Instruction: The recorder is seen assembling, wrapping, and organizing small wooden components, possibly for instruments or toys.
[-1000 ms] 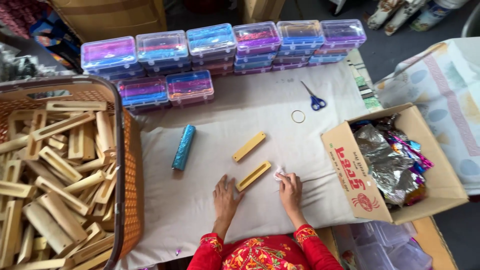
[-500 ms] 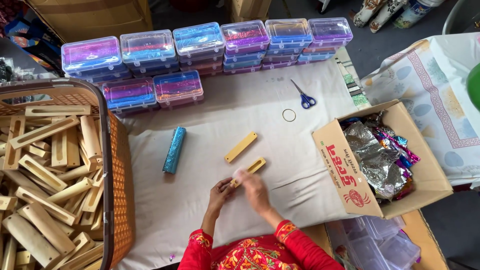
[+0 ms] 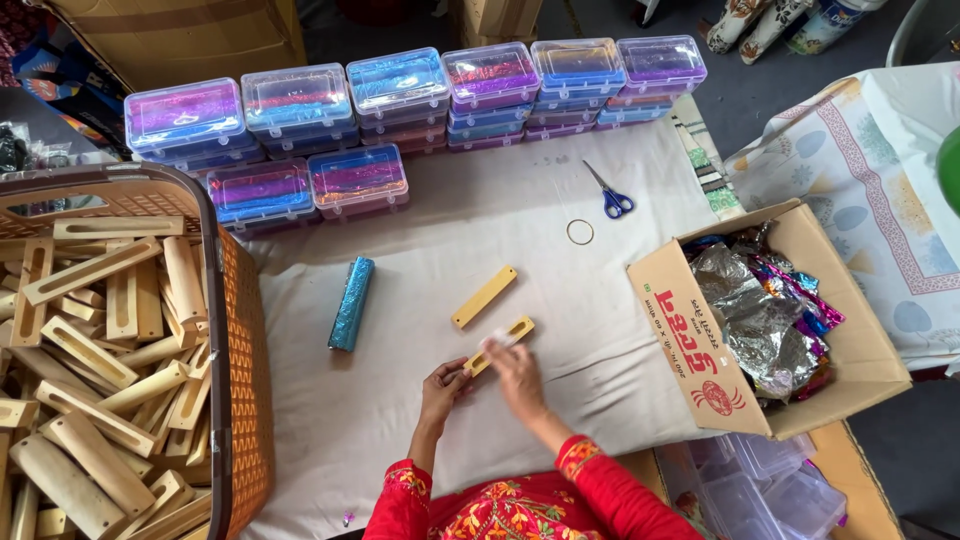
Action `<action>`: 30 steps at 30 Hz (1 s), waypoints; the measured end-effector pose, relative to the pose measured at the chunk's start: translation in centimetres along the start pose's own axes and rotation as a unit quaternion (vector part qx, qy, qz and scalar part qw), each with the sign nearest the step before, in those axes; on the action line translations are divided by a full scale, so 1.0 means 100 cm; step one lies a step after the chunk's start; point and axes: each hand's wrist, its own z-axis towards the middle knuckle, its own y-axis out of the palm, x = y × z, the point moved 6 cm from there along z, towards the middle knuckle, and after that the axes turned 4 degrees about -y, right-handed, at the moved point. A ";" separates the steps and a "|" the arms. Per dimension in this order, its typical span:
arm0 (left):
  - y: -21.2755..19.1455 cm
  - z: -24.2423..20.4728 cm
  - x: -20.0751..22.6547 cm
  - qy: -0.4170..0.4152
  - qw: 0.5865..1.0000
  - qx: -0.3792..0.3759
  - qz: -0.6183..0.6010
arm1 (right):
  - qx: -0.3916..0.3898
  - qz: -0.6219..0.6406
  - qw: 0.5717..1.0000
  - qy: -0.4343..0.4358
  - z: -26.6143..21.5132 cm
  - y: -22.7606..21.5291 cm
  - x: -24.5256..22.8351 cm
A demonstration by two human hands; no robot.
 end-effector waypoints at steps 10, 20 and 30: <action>0.001 -0.002 -0.001 -0.004 1.000 0.002 0.011 | -0.012 -0.057 0.998 -0.036 0.018 -0.033 0.029; -0.002 0.002 -0.011 0.026 1.000 -0.014 -0.001 | 0.004 0.078 0.996 -0.039 0.010 -0.032 -0.032; 0.001 0.000 -0.003 0.033 0.999 -0.012 0.020 | -0.030 0.017 0.997 0.069 0.030 -0.032 0.025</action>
